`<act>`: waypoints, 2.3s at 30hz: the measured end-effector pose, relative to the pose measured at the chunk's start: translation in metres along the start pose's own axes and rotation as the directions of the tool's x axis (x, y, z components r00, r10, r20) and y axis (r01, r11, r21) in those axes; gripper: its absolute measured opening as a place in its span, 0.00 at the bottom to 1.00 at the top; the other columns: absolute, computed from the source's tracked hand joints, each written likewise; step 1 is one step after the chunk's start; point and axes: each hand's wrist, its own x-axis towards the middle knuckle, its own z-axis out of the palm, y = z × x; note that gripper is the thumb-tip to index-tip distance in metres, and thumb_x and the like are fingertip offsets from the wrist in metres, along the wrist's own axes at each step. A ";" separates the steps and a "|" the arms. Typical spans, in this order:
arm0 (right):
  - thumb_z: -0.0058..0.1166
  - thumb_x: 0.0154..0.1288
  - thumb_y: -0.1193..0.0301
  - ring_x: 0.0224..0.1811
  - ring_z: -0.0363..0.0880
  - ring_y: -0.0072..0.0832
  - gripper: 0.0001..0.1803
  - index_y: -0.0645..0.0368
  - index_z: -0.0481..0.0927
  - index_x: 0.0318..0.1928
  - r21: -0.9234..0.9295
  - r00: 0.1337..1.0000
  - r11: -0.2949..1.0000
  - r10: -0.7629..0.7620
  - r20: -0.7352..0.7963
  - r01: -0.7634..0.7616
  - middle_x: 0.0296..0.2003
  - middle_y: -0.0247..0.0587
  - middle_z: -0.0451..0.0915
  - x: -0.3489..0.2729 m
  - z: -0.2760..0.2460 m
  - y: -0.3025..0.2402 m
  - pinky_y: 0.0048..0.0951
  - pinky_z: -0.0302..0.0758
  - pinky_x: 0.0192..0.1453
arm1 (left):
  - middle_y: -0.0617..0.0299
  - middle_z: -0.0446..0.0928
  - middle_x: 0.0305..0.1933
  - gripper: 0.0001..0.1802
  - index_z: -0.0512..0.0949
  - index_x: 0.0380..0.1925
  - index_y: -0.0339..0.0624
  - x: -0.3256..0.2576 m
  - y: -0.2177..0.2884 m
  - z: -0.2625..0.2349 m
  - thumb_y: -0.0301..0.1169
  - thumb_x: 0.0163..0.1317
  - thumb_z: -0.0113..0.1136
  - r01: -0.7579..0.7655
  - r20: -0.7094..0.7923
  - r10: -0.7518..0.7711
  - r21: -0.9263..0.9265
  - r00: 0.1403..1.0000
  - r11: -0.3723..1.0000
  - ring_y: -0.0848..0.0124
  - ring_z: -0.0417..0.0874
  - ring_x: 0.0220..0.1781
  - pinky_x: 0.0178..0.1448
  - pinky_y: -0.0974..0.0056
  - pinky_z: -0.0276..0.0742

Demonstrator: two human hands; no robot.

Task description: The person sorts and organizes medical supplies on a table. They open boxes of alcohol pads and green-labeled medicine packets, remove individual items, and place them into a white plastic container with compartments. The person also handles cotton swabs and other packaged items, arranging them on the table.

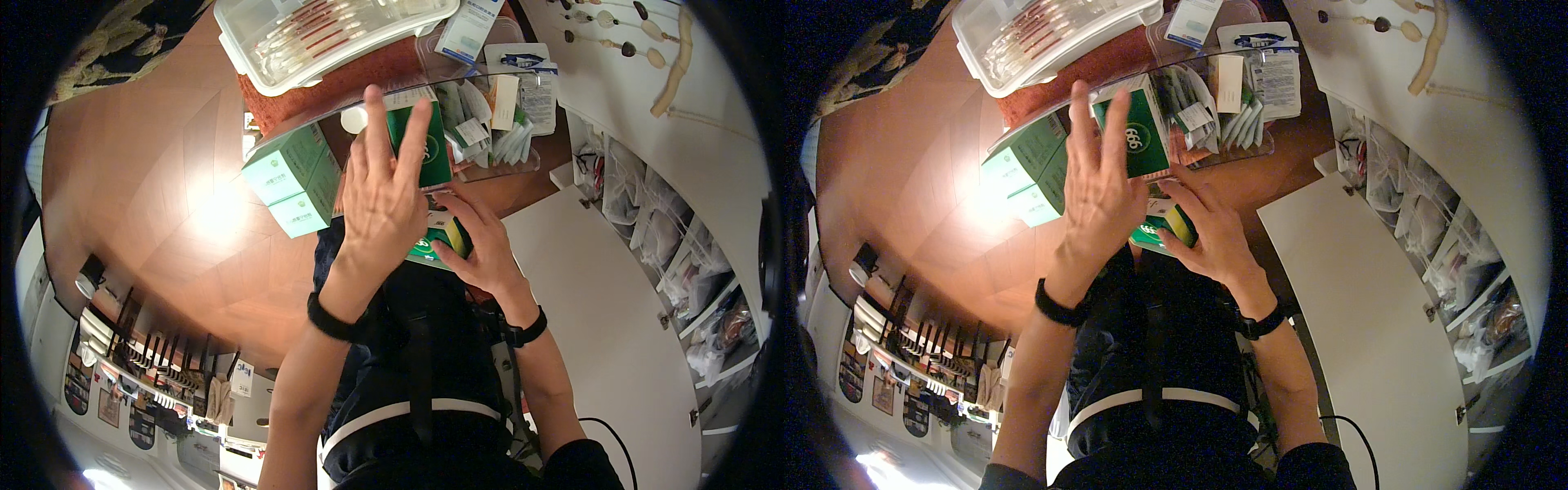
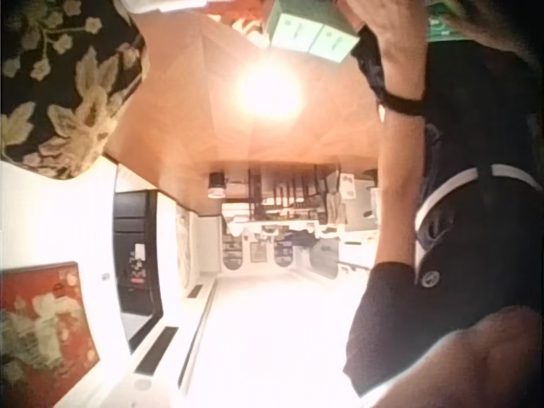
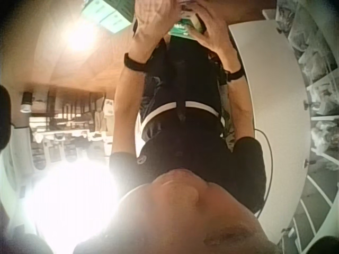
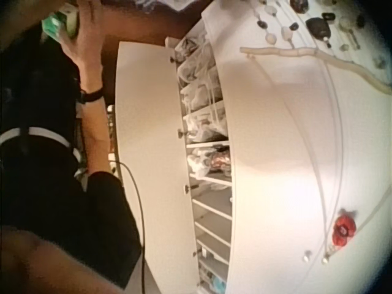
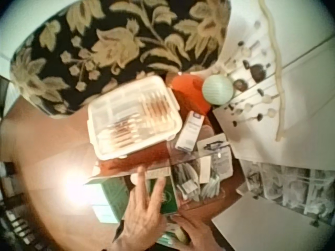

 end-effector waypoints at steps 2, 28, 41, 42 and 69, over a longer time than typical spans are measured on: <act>0.65 0.57 0.68 0.62 0.76 0.50 0.31 0.59 0.74 0.62 0.024 1.000 1.000 -0.005 -0.018 0.005 0.65 0.51 0.71 -0.001 0.000 -0.001 0.42 0.74 0.64 | 0.33 0.58 0.70 0.45 0.59 0.71 0.35 -0.012 0.001 -0.014 0.09 0.48 0.52 0.097 -0.099 -0.117 -0.189 0.988 0.977 0.41 0.71 0.62 0.63 0.50 0.75; 0.63 0.58 0.64 0.69 0.68 0.53 0.43 0.52 0.61 0.74 0.009 0.999 0.999 0.035 0.028 -0.036 0.71 0.53 0.64 0.006 -0.001 -0.016 0.49 0.70 0.69 | 0.50 0.77 0.43 0.28 0.76 0.56 0.41 0.008 -0.050 0.006 0.18 0.52 0.66 0.115 -0.061 -0.110 0.084 0.992 0.990 0.50 0.80 0.46 0.51 0.51 0.78; 0.65 0.57 0.63 0.60 0.75 0.50 0.35 0.56 0.70 0.65 0.120 0.999 0.993 0.009 0.034 -0.013 0.63 0.51 0.71 -0.010 -0.010 -0.017 0.44 0.74 0.64 | 0.57 0.79 0.38 0.23 0.80 0.49 0.38 -0.031 -0.010 -0.055 0.23 0.52 0.75 0.226 -0.149 -0.224 0.002 0.963 0.974 0.63 0.77 0.41 0.44 0.60 0.77; 0.65 0.57 0.63 0.60 0.76 0.50 0.35 0.57 0.70 0.64 0.134 1.000 0.991 0.000 0.024 -0.004 0.62 0.52 0.72 -0.010 -0.010 -0.018 0.44 0.74 0.64 | 0.57 0.79 0.39 0.23 0.80 0.50 0.38 -0.033 -0.010 -0.058 0.23 0.53 0.74 0.219 -0.151 -0.218 -0.009 0.964 0.976 0.64 0.76 0.41 0.43 0.61 0.76; 0.66 0.56 0.62 0.61 0.73 0.49 0.36 0.60 0.70 0.64 0.492 0.982 0.864 -0.015 -0.190 0.108 0.59 0.52 0.72 -0.038 -0.021 0.009 0.43 0.71 0.65 | 0.53 0.81 0.48 0.18 0.78 0.55 0.36 -0.014 -0.031 -0.010 0.20 0.64 0.60 0.170 -0.044 -0.168 0.045 0.985 0.984 0.58 0.80 0.49 0.53 0.55 0.74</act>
